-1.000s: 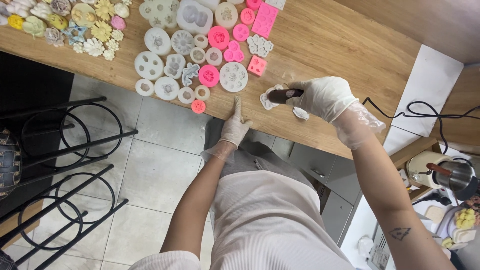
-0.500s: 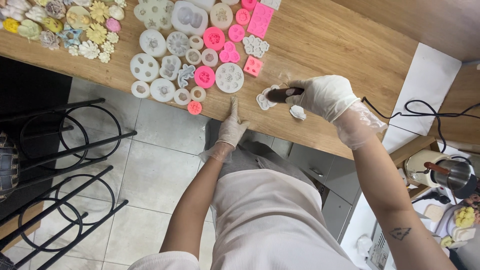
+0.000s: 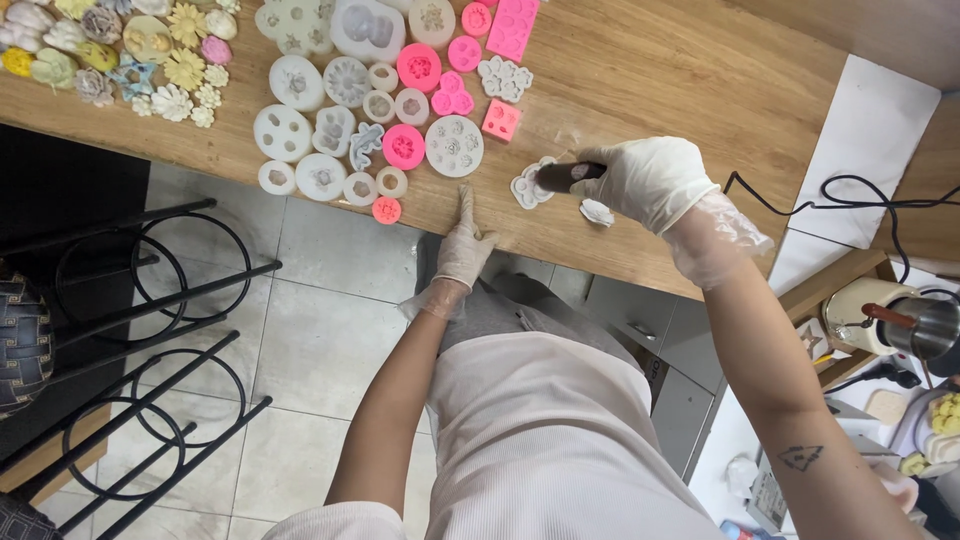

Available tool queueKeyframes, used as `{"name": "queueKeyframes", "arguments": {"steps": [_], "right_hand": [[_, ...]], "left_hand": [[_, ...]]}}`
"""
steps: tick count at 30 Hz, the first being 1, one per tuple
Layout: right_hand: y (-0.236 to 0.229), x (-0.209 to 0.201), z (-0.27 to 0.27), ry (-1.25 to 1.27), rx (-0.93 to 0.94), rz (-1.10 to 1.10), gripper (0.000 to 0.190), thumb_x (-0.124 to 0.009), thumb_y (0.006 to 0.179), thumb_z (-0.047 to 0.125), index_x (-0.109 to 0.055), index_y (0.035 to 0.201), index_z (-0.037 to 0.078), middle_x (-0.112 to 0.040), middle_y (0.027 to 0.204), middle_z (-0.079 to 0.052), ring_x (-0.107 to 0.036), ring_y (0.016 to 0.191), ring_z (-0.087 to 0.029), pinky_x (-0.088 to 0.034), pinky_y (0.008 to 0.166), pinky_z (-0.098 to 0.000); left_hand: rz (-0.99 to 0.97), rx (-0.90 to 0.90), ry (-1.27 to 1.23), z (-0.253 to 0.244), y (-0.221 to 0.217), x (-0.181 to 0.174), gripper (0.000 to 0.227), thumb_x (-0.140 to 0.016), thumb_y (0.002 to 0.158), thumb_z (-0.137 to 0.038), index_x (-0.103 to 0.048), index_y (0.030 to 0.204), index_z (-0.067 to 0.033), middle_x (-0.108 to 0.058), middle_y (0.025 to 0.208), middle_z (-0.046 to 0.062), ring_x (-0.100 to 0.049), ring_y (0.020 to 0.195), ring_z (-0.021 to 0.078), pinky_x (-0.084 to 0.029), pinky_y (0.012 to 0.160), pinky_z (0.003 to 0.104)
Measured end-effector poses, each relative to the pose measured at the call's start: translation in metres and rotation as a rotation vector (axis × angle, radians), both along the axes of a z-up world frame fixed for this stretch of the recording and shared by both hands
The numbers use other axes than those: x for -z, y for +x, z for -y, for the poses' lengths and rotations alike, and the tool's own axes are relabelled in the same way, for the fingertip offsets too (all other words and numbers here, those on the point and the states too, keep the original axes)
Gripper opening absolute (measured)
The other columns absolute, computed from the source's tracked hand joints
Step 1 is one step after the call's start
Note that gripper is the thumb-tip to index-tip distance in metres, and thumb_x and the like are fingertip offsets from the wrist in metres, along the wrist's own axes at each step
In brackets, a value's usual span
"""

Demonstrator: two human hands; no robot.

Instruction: Finishing and cleaning molded wax shapes using a heat gun and a cloth to smooth surfaces.

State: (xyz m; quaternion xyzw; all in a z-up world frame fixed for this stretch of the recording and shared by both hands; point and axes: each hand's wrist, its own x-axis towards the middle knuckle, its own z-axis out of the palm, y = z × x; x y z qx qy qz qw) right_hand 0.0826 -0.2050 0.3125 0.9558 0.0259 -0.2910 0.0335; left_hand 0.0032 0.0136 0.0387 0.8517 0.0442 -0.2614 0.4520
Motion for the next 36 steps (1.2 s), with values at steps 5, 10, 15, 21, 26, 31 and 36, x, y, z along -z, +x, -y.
{"name": "queueKeyframes", "arguments": {"steps": [5, 10, 15, 21, 26, 31, 36], "right_hand": [[-0.006, -0.002, 0.007, 0.075, 0.09, -0.038, 0.052, -0.065, 0.087, 0.062, -0.069, 0.132, 0.036, -0.077, 0.095, -0.007, -0.073, 0.087, -0.03, -0.056, 0.077, -0.0404], [-0.01, -0.002, 0.008, 0.037, 0.115, -0.011, 0.052, -0.064, 0.091, 0.062, -0.067, 0.136, 0.035, -0.077, 0.094, -0.008, -0.072, 0.087, -0.03, -0.056, 0.074, -0.0416], [-0.01, 0.0, 0.01, 0.194, 0.247, -0.054, 0.051, -0.068, 0.084, 0.061, -0.071, 0.128, 0.035, -0.078, 0.096, -0.002, -0.073, 0.088, -0.025, -0.057, 0.078, -0.0374], [-0.007, 0.004, 0.008, 0.054, 0.199, 0.032, 0.05, -0.06, 0.094, 0.062, -0.066, 0.136, 0.035, -0.077, 0.096, -0.008, -0.072, 0.09, -0.032, -0.055, 0.077, -0.0446], [-0.003, 0.012, 0.007, 0.121, 0.19, 0.025, 0.052, -0.063, 0.09, 0.067, -0.069, 0.13, 0.034, -0.076, 0.101, -0.007, -0.071, 0.094, -0.031, -0.055, 0.08, -0.0432], [-0.007, -0.005, 0.006, 0.078, 0.239, 0.023, 0.053, -0.061, 0.091, 0.066, -0.067, 0.135, 0.037, -0.077, 0.098, -0.008, -0.072, 0.093, -0.031, -0.056, 0.079, -0.0435], [-0.019, -0.008, 0.014, 0.085, 0.245, -0.028, 0.051, -0.063, 0.086, 0.068, -0.073, 0.126, 0.037, -0.076, 0.102, -0.004, -0.072, 0.095, -0.028, -0.055, 0.082, -0.0399]], "left_hand": [[0.01, -0.023, -0.017, 0.002, -0.002, 0.01, 0.114, -0.08, 0.08, -0.021, -0.005, 0.165, -0.0216, -0.059, 0.067, 0.006, -0.066, 0.06, 0.027, -0.058, 0.07, 0.042], [0.01, -0.009, -0.024, 0.001, -0.003, 0.006, 0.113, -0.079, 0.082, -0.02, -0.003, 0.166, -0.0189, -0.059, 0.063, 0.004, -0.066, 0.059, 0.0253, -0.057, 0.072, 0.04], [0.065, -0.001, -0.002, -0.002, -0.003, 0.014, 0.113, -0.081, 0.08, -0.018, -0.006, 0.164, -0.0184, -0.055, 0.063, 0.004, -0.063, 0.057, 0.025, -0.057, 0.072, 0.039], [0.035, -0.033, -0.094, 0.0, -0.005, -0.001, 0.114, -0.08, 0.081, -0.009, -0.004, 0.166, -0.016, -0.042, 0.062, 0.003, -0.046, 0.052, 0.0196, -0.053, 0.063, 0.035], [0.128, -0.035, -0.129, -0.001, -0.005, 0.005, 0.114, -0.081, 0.081, -0.006, -0.005, 0.166, -0.0159, -0.039, 0.063, 0.0, -0.043, 0.052, 0.0147, -0.051, 0.063, 0.03], [0.102, -0.027, -0.102, -0.002, -0.007, 0.008, 0.113, -0.08, 0.083, -0.008, -0.005, 0.167, -0.0161, -0.039, 0.063, 0.0, -0.041, 0.053, 0.015, -0.05, 0.06, 0.03], [0.037, -0.029, -0.161, -0.003, -0.003, 0.006, 0.114, -0.078, 0.083, -0.007, -0.001, 0.167, -0.0163, -0.042, 0.063, -0.001, -0.042, 0.055, 0.0138, -0.05, 0.06, 0.031]]}}
